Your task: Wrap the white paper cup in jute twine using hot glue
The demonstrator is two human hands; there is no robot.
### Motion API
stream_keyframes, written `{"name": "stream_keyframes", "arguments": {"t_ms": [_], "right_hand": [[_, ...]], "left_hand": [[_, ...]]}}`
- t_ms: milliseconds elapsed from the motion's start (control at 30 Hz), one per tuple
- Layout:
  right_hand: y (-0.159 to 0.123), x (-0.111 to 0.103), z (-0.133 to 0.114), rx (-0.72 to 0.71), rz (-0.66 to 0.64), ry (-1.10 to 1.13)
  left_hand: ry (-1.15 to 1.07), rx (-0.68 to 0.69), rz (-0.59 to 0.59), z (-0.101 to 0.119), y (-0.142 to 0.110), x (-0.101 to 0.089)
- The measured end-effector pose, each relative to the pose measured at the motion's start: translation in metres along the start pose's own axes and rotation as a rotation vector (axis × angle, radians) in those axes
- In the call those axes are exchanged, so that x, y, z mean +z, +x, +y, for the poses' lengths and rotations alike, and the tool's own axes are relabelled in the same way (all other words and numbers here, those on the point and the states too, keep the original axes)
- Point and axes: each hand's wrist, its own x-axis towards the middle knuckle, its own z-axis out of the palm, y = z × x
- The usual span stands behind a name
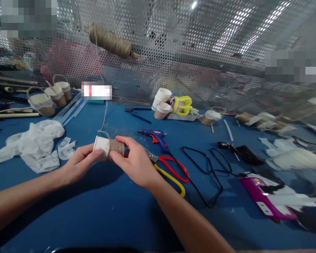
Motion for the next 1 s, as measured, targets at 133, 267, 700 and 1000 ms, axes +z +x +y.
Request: {"name": "stream_keyframes", "arguments": {"t_ms": [133,267,700,1000], "right_hand": [[-0.0004,0.0004,-0.0001,-0.011,0.009,-0.038],[0.0,0.0011,0.0007,-0.036,0.007,-0.088],[0.0008,0.0026,0.0025,-0.046,0.013,-0.111],[0.0004,0.0042,0.0001,-0.029,0.012,-0.135]], "left_hand": [[0.065,0.029,-0.012,0.0004,-0.0005,-0.0004],[0.102,0.047,-0.023,0.001,-0.0005,-0.0005],[0.144,0.06,-0.025,0.0001,-0.0006,-0.0012],[0.215,0.08,-0.039,0.0025,-0.0008,-0.0015]]}}
